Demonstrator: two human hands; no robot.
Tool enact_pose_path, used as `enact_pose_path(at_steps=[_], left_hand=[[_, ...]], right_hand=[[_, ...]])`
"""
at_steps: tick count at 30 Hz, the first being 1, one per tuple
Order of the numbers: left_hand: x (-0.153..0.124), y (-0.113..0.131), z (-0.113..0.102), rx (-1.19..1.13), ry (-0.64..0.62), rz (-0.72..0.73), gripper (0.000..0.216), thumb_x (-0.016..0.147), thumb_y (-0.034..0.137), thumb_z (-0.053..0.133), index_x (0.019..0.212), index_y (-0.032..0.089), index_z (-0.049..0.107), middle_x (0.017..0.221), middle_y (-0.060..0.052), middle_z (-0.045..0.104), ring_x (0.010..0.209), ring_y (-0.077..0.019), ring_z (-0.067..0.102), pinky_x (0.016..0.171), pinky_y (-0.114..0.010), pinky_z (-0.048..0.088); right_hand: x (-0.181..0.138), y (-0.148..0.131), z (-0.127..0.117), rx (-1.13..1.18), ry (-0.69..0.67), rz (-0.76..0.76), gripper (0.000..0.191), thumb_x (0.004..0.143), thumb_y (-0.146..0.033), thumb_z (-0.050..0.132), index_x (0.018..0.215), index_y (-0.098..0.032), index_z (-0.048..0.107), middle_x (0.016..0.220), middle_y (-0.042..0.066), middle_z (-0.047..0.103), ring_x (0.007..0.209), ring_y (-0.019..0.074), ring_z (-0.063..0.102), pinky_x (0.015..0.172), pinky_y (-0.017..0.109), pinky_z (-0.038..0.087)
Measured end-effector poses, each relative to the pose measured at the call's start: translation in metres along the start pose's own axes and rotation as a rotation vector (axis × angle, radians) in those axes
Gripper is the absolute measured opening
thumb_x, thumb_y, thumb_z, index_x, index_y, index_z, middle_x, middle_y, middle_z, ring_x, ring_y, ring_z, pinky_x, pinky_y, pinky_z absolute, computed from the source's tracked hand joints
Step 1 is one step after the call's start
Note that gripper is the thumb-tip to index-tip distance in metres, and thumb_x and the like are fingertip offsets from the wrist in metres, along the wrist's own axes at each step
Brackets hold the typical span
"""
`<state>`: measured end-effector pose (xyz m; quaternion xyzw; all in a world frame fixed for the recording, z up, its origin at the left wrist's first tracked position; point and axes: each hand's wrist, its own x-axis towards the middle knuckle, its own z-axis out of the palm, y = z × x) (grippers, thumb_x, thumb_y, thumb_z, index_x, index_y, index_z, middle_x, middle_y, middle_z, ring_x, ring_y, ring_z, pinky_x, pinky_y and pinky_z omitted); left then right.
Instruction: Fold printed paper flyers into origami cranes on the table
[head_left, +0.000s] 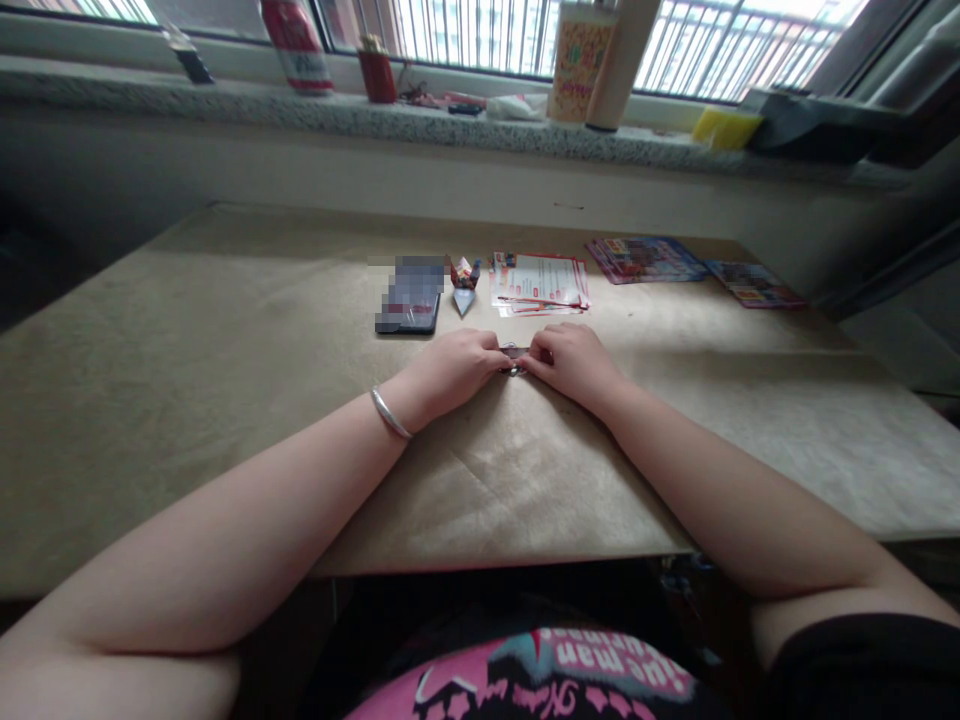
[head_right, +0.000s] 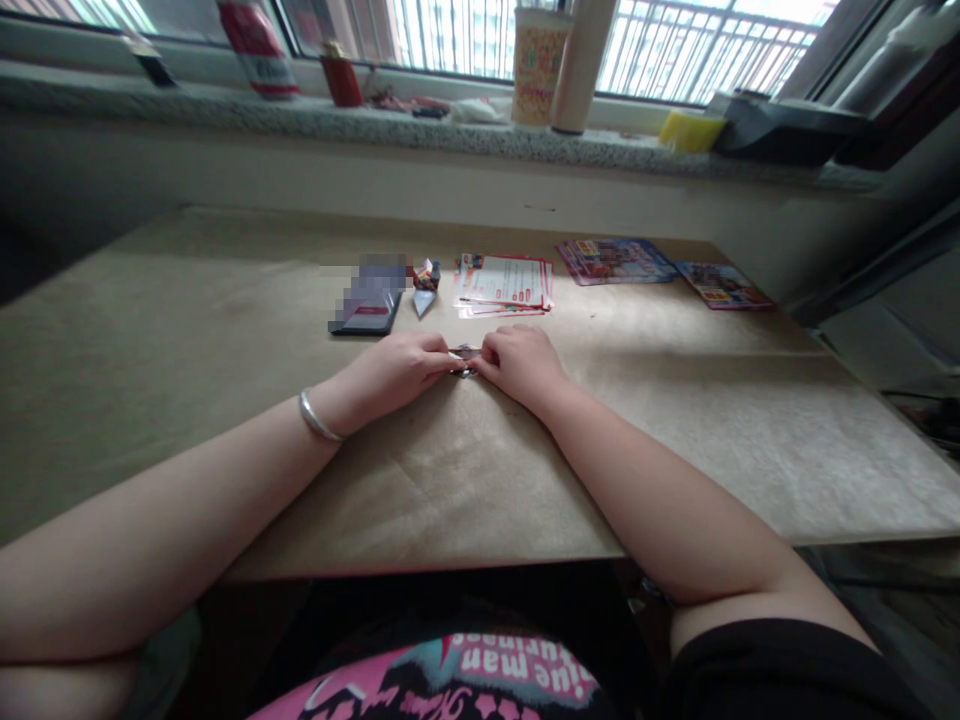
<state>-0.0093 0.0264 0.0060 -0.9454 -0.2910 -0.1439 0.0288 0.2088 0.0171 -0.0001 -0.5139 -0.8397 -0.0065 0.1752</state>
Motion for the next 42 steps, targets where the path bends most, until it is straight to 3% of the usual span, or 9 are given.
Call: enact_pose_path(at_steps=[8,17,25,32,42], left_hand=[[0.0,-0.002,0.004,-0.06,0.04,-0.026,0.024,0.096,0.019,0.054,0.103,0.022,0.077,0.09,-0.007,0.069,0.077,-0.0167,0.063,0.071,-0.027,0.047],[0.003,0.0,0.002,-0.029,0.037,0.007,0.023,0.096,0.018,0.053,0.101,0.019,0.075,0.09,-0.007,0.068,0.079,-0.017,0.061,0.073,-0.028,0.047],[-0.002,-0.006,0.0,0.083,-0.003,0.071,0.027,0.097,0.018,0.053,0.112,0.027,0.074,0.091,-0.005,0.068,0.078,-0.0163,0.06,0.069,-0.027,0.044],[0.0,0.007,-0.014,0.208,-0.078,-0.007,0.026,0.097,0.021,0.054,0.109,0.03,0.075,0.091,-0.005,0.067,0.079,-0.0185,0.06,0.062,-0.028,0.039],[-0.005,0.01,-0.027,0.196,-0.155,-0.04,0.029,0.095,0.017,0.055,0.11,0.031,0.076,0.096,-0.004,0.071,0.084,-0.0194,0.063,0.057,-0.027,0.032]], right_hand=[[-0.008,-0.001,-0.005,0.021,0.044,-0.22,0.015,0.09,-0.025,0.061,0.089,-0.023,0.076,0.089,0.004,0.074,0.082,0.0196,0.06,0.079,0.033,0.039],[-0.009,-0.003,-0.006,-0.038,0.015,-0.23,0.02,0.086,-0.021,0.06,0.093,-0.025,0.078,0.086,0.004,0.072,0.08,0.0189,0.059,0.074,0.032,0.039],[-0.008,-0.003,-0.007,0.015,-0.006,-0.163,0.021,0.083,-0.02,0.06,0.089,-0.026,0.079,0.084,0.004,0.07,0.082,0.0205,0.059,0.071,0.032,0.04],[-0.006,-0.006,-0.01,-0.05,-0.032,-0.191,0.021,0.084,-0.02,0.057,0.084,-0.022,0.077,0.082,0.005,0.069,0.079,0.02,0.057,0.069,0.032,0.037],[-0.009,-0.006,-0.02,-0.085,-0.065,-0.157,0.021,0.083,-0.021,0.059,0.085,-0.025,0.079,0.081,0.003,0.071,0.075,0.0172,0.056,0.066,0.03,0.031]])
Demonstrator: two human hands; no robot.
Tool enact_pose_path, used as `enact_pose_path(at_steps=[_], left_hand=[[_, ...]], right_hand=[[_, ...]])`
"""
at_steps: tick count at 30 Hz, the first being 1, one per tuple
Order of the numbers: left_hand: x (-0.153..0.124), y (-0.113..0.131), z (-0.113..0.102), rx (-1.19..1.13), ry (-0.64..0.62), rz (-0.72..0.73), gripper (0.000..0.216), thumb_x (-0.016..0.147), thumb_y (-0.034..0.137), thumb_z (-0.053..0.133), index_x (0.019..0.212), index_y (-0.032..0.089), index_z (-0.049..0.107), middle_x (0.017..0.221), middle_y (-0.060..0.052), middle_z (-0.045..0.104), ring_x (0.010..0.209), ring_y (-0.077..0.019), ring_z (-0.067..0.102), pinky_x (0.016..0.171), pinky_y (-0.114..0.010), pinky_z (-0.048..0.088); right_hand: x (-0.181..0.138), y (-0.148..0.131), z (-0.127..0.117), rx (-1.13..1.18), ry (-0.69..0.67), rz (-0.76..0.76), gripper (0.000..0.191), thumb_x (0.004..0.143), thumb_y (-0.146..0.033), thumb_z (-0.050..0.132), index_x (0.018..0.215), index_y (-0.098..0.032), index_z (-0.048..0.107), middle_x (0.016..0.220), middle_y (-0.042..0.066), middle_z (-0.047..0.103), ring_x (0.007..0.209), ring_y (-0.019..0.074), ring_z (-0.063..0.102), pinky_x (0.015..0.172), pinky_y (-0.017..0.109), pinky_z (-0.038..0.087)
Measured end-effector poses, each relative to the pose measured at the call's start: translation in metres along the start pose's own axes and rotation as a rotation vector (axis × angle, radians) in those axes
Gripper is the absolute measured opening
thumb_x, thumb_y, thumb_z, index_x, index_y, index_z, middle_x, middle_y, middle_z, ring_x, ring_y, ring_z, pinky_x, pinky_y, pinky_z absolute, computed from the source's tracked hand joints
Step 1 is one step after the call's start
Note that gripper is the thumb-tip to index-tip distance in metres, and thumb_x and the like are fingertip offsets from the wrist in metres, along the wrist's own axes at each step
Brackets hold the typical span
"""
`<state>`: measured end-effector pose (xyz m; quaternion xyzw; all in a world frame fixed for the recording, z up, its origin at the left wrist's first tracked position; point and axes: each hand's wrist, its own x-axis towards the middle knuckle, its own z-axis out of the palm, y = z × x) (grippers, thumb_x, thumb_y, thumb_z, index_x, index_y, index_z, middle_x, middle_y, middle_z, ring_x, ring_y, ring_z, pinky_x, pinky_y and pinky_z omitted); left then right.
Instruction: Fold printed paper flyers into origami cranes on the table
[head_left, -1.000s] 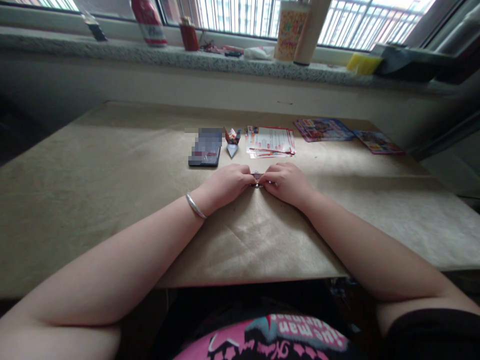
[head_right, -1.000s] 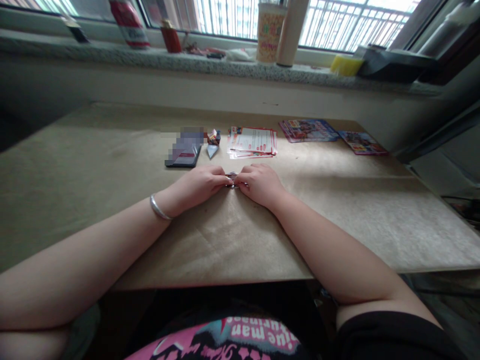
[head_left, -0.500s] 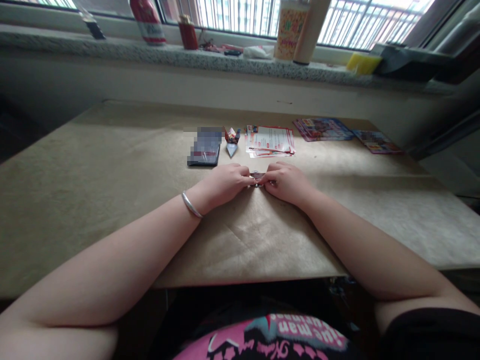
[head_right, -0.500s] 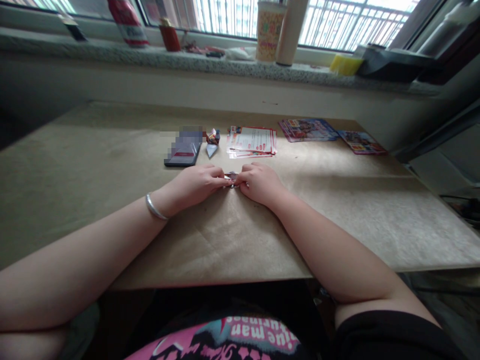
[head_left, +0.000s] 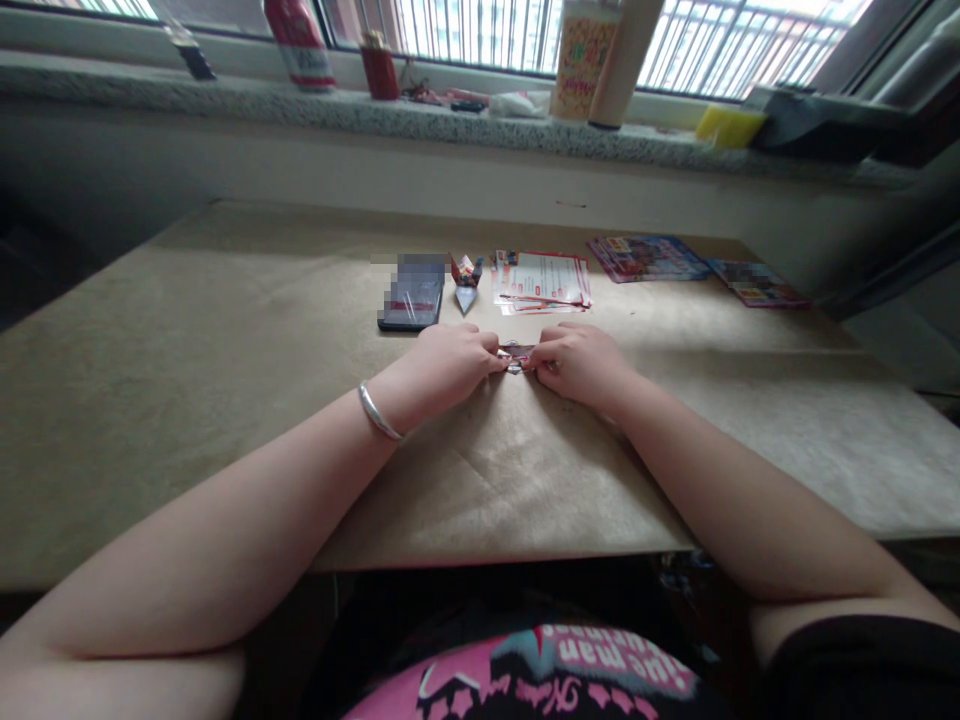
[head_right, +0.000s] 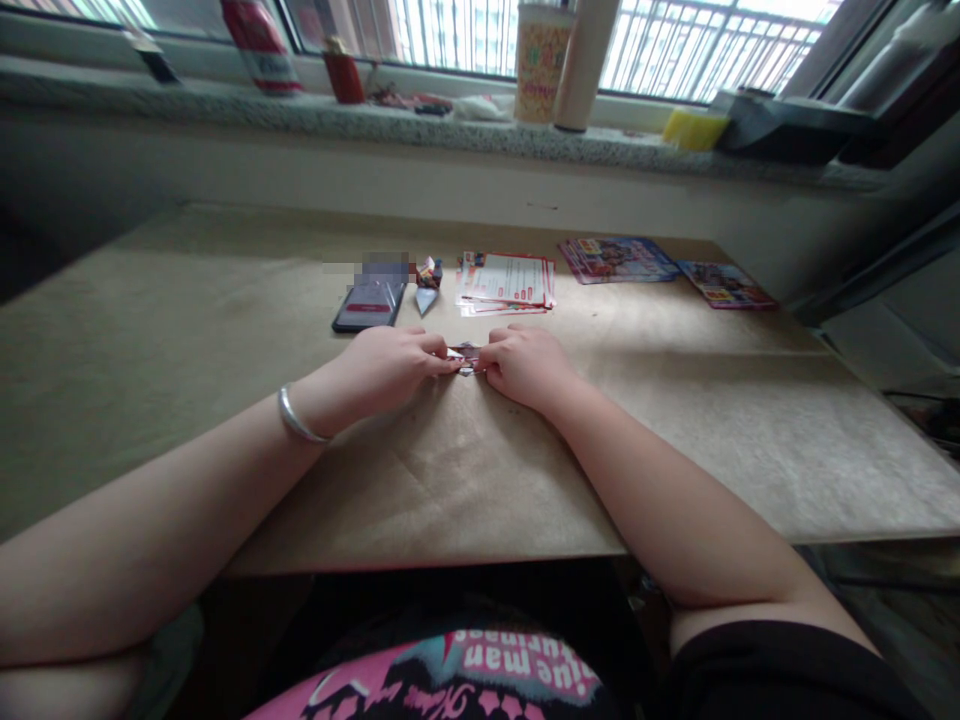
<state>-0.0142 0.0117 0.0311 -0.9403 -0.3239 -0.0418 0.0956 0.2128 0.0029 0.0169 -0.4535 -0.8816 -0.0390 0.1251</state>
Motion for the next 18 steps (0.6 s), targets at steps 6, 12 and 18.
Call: enact_pose_path(at_steps=[6,12,18], left_hand=[[-0.0024,0.0002,-0.0083,-0.002,-0.065,-0.01,0.027,0.095,0.019,0.055,0.107,0.029,0.077,0.1,-0.004,0.072,0.086,-0.0193,0.065,0.061,-0.026,0.038],[-0.004,-0.0037,-0.0045,-0.014,-0.036,-0.001,0.023,0.093,0.018,0.057,0.1,0.026,0.078,0.099,-0.004,0.072,0.088,-0.0184,0.066,0.066,-0.026,0.043],[-0.0073,-0.0044,-0.0069,-0.035,-0.038,-0.019,0.026,0.086,0.011,0.061,0.097,0.027,0.078,0.099,-0.003,0.072,0.088,-0.0182,0.066,0.065,-0.025,0.043]], right_hand=[[-0.0019,0.0032,-0.004,-0.006,-0.032,0.018,0.022,0.083,-0.022,0.06,0.086,-0.028,0.081,0.082,0.002,0.072,0.075,0.0172,0.057,0.066,0.031,0.032],[-0.0049,0.0057,-0.0049,-0.025,-0.039,0.005,0.022,0.084,-0.023,0.06,0.089,-0.029,0.081,0.084,0.002,0.073,0.074,0.0176,0.058,0.066,0.032,0.034],[-0.0055,0.0061,-0.0069,0.018,-0.062,0.007,0.023,0.082,-0.02,0.06,0.089,-0.029,0.08,0.09,0.002,0.074,0.079,0.0185,0.06,0.068,0.032,0.039]])
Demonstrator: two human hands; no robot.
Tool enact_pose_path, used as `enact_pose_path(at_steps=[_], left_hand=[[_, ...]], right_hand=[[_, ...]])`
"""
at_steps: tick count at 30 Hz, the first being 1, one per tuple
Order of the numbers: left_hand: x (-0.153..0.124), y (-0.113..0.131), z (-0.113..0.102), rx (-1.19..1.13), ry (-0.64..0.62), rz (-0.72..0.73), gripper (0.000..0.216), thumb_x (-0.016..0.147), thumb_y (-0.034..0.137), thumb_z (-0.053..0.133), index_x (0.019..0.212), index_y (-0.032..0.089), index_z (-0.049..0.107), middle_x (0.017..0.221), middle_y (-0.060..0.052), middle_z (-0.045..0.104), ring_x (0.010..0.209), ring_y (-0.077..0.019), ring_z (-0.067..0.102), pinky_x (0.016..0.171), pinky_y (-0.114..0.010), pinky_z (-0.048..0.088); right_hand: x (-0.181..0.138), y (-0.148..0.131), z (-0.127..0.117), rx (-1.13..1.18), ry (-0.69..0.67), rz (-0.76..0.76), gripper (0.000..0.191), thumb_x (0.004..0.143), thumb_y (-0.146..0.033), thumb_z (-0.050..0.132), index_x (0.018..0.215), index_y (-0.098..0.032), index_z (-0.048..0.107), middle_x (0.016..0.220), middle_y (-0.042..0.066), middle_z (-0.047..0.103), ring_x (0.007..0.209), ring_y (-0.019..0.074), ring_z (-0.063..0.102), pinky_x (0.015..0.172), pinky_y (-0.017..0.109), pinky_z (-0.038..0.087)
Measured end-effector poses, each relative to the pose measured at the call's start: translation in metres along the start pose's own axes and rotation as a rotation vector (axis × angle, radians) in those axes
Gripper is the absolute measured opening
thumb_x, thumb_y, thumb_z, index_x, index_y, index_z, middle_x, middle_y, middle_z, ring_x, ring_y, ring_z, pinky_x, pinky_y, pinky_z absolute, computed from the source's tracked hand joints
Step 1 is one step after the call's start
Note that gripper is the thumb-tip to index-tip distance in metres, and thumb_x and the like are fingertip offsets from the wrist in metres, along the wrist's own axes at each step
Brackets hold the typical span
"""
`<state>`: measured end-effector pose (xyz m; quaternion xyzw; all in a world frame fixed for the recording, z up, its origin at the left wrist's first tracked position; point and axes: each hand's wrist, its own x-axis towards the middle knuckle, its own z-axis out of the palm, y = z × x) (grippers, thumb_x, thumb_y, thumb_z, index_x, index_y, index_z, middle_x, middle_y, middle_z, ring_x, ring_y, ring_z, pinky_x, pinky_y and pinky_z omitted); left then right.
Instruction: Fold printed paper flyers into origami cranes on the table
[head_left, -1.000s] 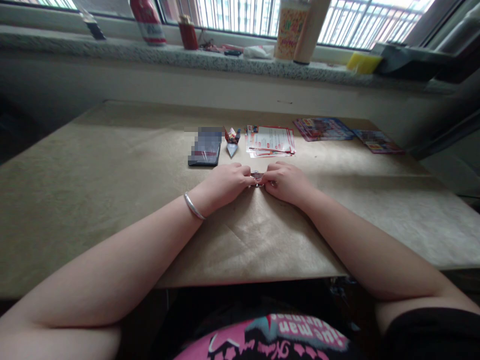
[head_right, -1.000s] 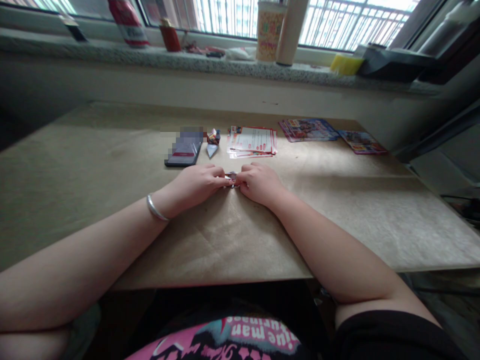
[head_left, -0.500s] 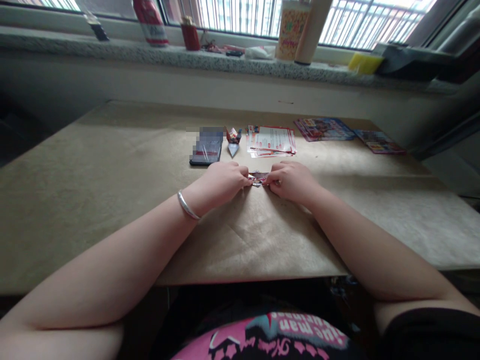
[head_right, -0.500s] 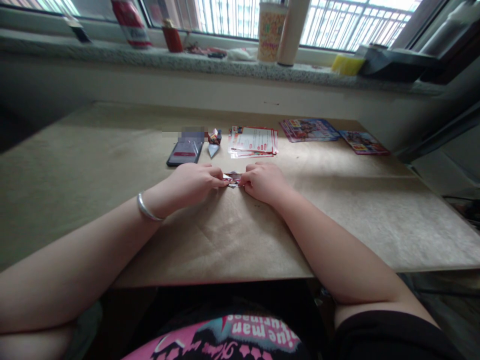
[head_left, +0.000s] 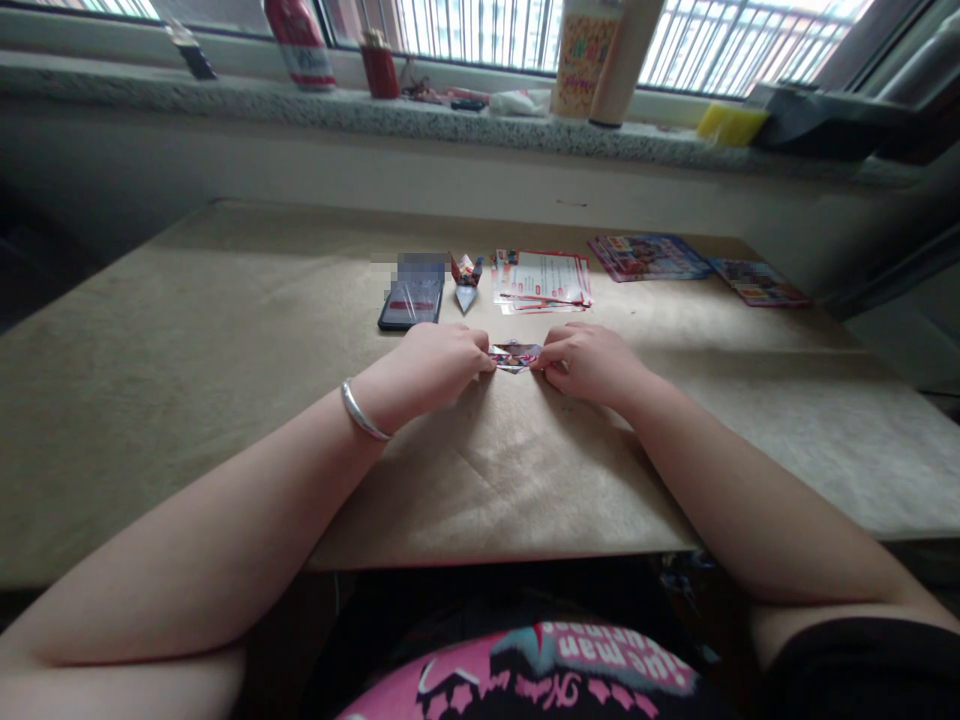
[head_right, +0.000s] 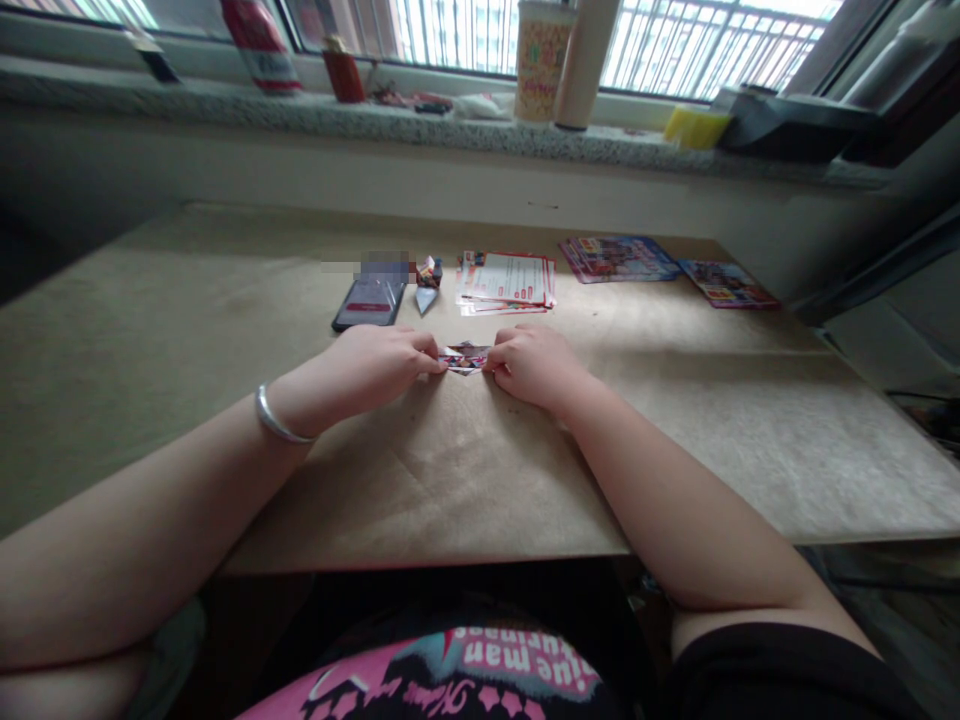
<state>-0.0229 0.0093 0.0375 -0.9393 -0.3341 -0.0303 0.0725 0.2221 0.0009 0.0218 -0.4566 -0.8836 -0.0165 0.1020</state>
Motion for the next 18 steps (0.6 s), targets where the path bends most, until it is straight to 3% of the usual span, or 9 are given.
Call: enact_pose_path(at_steps=[8,16,18], left_hand=[[0.005,0.011,0.002,0.035,-0.009,0.005,0.026,0.089,0.008,0.049,0.089,0.015,0.075,0.092,-0.01,0.069,0.084,-0.0215,0.063,0.069,-0.03,0.048],[0.013,0.001,0.026,-0.12,0.183,-0.068,0.021,0.089,0.015,0.05,0.092,0.015,0.071,0.096,-0.008,0.068,0.085,-0.0203,0.062,0.077,-0.032,0.051],[0.015,0.0,0.03,-0.186,0.223,-0.091,0.021,0.09,0.017,0.051,0.101,0.014,0.069,0.104,-0.01,0.067,0.091,-0.0205,0.063,0.082,-0.032,0.052]], right_hand=[[0.002,-0.001,0.002,0.048,0.001,0.007,0.024,0.081,-0.017,0.06,0.087,-0.027,0.08,0.091,0.003,0.074,0.082,0.0189,0.063,0.069,0.031,0.042],[-0.001,0.008,0.012,0.272,0.061,0.099,0.02,0.08,-0.017,0.06,0.086,-0.024,0.077,0.091,0.003,0.071,0.075,0.0153,0.061,0.069,0.028,0.044],[0.0,0.009,0.016,0.327,0.067,0.107,0.018,0.078,-0.016,0.06,0.083,-0.022,0.076,0.087,0.003,0.07,0.071,0.0143,0.059,0.069,0.028,0.045]])
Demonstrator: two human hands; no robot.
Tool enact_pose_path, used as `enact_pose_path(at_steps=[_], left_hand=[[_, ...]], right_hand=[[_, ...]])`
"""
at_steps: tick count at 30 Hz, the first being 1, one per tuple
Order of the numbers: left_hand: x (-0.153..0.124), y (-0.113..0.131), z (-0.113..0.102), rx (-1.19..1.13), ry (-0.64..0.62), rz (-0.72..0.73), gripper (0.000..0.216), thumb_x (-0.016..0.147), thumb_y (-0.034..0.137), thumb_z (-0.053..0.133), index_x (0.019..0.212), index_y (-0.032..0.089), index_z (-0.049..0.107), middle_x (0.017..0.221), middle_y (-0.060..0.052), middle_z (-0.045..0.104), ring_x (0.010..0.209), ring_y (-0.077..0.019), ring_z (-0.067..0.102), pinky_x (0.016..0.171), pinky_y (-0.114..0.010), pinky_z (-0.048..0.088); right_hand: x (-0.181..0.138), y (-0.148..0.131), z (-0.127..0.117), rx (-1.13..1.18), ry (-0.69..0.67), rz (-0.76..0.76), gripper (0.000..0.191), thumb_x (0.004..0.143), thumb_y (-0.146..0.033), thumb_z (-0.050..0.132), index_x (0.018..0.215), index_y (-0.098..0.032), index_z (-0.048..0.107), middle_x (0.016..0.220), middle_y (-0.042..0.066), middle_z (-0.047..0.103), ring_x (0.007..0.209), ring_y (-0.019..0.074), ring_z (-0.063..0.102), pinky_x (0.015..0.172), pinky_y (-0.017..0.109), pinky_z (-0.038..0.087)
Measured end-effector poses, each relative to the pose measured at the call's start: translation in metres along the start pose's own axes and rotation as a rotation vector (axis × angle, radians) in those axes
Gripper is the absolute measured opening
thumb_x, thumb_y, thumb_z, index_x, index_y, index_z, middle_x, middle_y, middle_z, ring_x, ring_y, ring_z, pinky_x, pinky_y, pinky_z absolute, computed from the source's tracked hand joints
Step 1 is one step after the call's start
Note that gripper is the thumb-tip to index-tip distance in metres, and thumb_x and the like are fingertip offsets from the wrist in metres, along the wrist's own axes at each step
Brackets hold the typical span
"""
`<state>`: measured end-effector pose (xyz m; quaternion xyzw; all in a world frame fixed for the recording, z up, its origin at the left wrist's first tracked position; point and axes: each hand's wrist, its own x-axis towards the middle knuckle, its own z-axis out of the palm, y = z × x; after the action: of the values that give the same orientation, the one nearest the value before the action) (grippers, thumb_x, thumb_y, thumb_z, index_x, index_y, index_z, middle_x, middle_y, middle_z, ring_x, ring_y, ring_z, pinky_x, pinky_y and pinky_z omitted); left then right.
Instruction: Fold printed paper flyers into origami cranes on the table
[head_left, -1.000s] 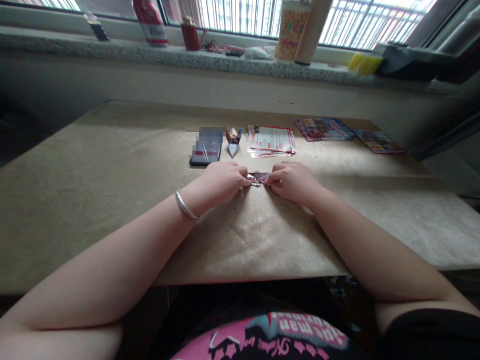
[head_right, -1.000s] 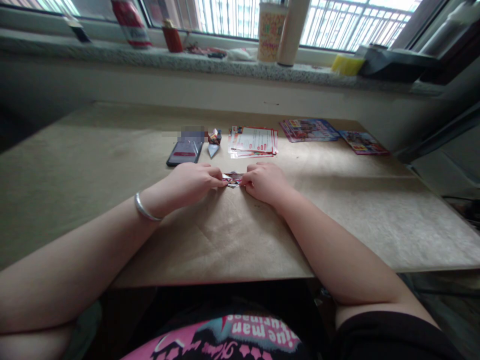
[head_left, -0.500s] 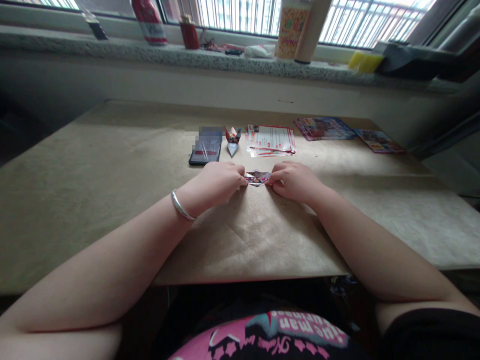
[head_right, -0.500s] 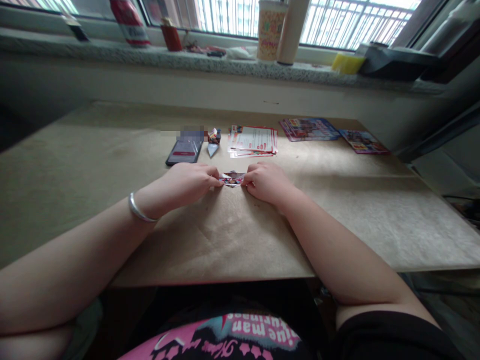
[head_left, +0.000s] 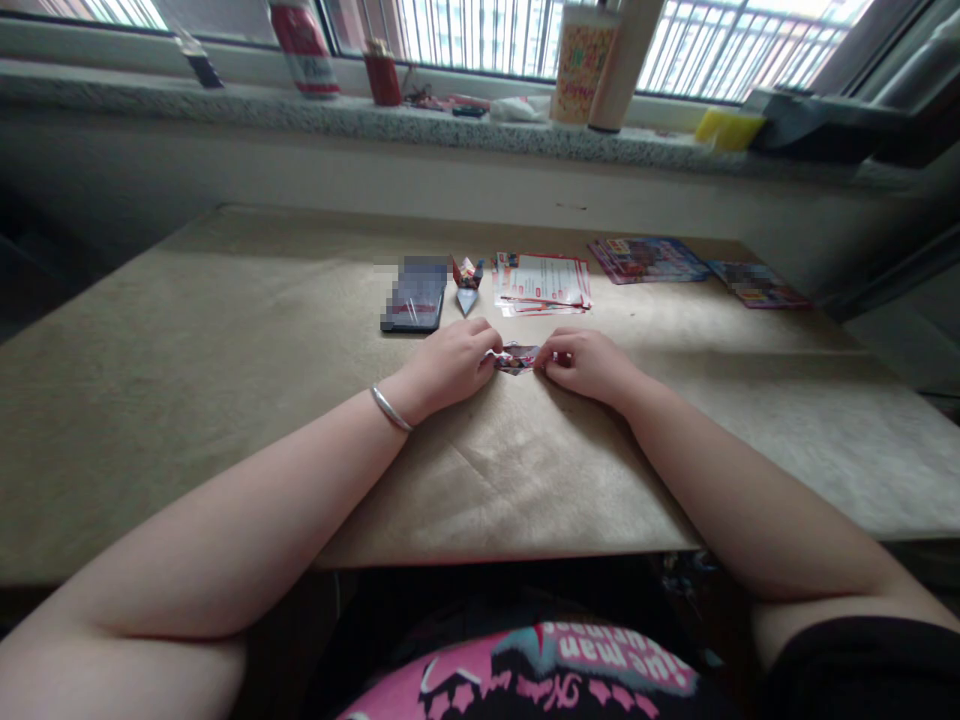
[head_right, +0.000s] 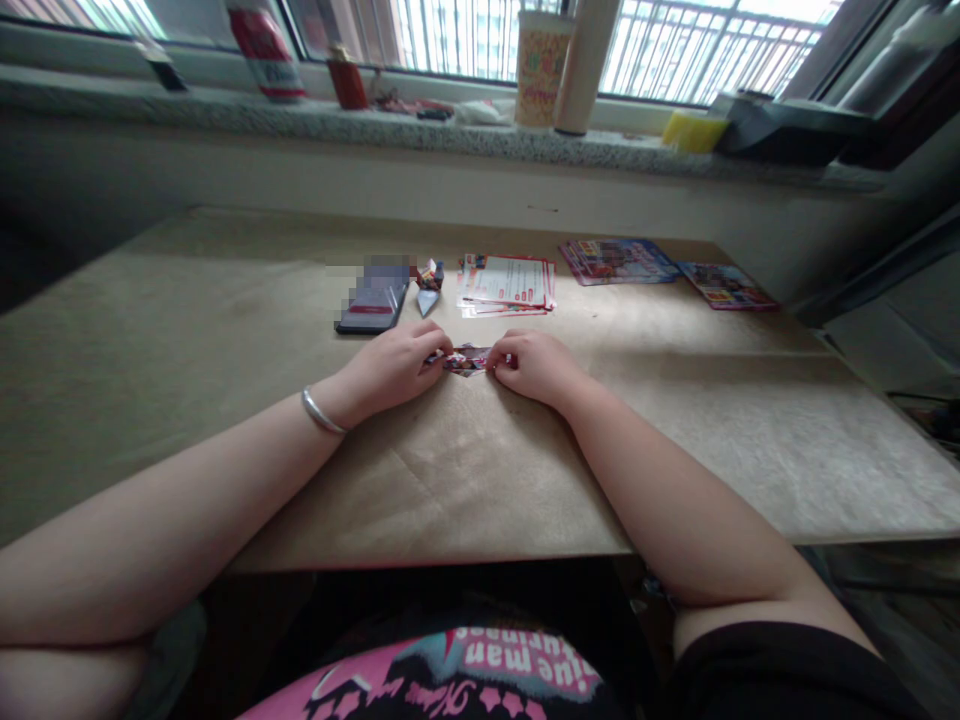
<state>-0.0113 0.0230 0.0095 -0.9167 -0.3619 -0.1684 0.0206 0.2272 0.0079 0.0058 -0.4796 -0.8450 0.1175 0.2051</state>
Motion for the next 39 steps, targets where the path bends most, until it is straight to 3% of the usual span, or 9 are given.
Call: enact_pose_path(at_steps=[3,9,13,16,23,28,33,36,39], left_hand=[[-0.001,0.001,0.005,-0.005,0.034,-0.027,0.031,0.093,0.024,0.053,0.118,0.013,0.066,0.114,-0.012,0.066,0.101,-0.0236,0.061,0.09,-0.036,0.05],[-0.002,0.001,0.007,0.079,0.012,-0.046,0.03,0.095,0.035,0.052,0.114,0.022,0.072,0.11,-0.009,0.068,0.099,-0.0261,0.06,0.088,-0.04,0.046],[-0.001,0.003,0.004,0.07,-0.003,-0.048,0.031,0.094,0.035,0.051,0.111,0.019,0.071,0.107,-0.011,0.068,0.099,-0.0268,0.061,0.09,-0.042,0.045],[-0.001,0.003,0.004,0.07,0.001,-0.048,0.028,0.092,0.032,0.052,0.107,0.016,0.069,0.106,-0.011,0.069,0.099,-0.0281,0.061,0.092,-0.043,0.044],[0.0,-0.001,0.012,-0.078,0.085,-0.055,0.032,0.086,0.023,0.059,0.117,0.014,0.061,0.106,-0.011,0.071,0.102,-0.0259,0.063,0.096,-0.041,0.044],[0.001,-0.002,0.012,-0.23,0.087,-0.102,0.045,0.086,0.028,0.065,0.128,0.014,0.056,0.111,-0.011,0.069,0.099,-0.0228,0.064,0.089,-0.036,0.048],[0.005,-0.004,0.012,-0.183,0.021,-0.081,0.03,0.086,0.033,0.069,0.111,0.016,0.067,0.099,-0.008,0.072,0.095,-0.0239,0.065,0.087,-0.036,0.047],[0.005,-0.006,0.012,-0.168,0.043,-0.048,0.023,0.085,0.032,0.07,0.102,0.016,0.069,0.091,-0.006,0.072,0.088,-0.0221,0.065,0.082,-0.034,0.047],[0.005,-0.006,0.012,-0.204,0.08,0.008,0.021,0.087,0.032,0.068,0.1,0.016,0.067,0.091,-0.005,0.071,0.087,-0.0194,0.064,0.078,-0.03,0.047]], right_hand=[[0.002,-0.001,0.005,-0.022,0.06,-0.024,0.018,0.079,-0.016,0.059,0.084,-0.021,0.075,0.084,0.003,0.068,0.068,0.0146,0.057,0.069,0.029,0.044],[0.005,-0.01,0.014,-0.044,0.28,0.003,0.02,0.086,-0.021,0.057,0.098,-0.021,0.073,0.095,0.008,0.07,0.093,0.0226,0.06,0.089,0.038,0.046],[0.006,-0.006,0.018,-0.076,0.207,0.011,0.025,0.088,-0.036,0.062,0.104,-0.02,0.074,0.11,0.011,0.069,0.109,0.0282,0.057,0.099,0.044,0.044],[0.006,-0.002,0.02,-0.075,0.142,-0.002,0.027,0.087,-0.037,0.065,0.106,-0.02,0.073,0.116,0.012,0.068,0.114,0.0291,0.056,0.101,0.045,0.042],[0.008,0.0,0.024,0.038,0.15,0.035,0.026,0.078,-0.03,0.071,0.102,-0.021,0.064,0.108,0.009,0.068,0.108,0.0269,0.058,0.095,0.042,0.045],[0.009,-0.002,0.023,0.143,0.159,0.022,0.024,0.076,-0.027,0.069,0.097,-0.022,0.058,0.103,0.007,0.067,0.099,0.0238,0.061,0.089,0.039,0.048],[0.006,-0.007,0.022,0.265,0.171,0.02,0.026,0.075,-0.023,0.066,0.098,-0.022,0.055,0.097,0.005,0.067,0.09,0.0203,0.062,0.08,0.035,0.049],[0.005,-0.011,0.02,0.364,0.15,0.05,0.035,0.077,-0.026,0.066,0.11,-0.021,0.054,0.096,0.005,0.068,0.083,0.0183,0.063,0.076,0.033,0.05],[0.005,-0.014,0.018,0.43,0.132,0.064,0.028,0.084,-0.034,0.061,0.109,-0.021,0.058,0.093,0.004,0.07,0.079,0.0175,0.064,0.074,0.032,0.05]])
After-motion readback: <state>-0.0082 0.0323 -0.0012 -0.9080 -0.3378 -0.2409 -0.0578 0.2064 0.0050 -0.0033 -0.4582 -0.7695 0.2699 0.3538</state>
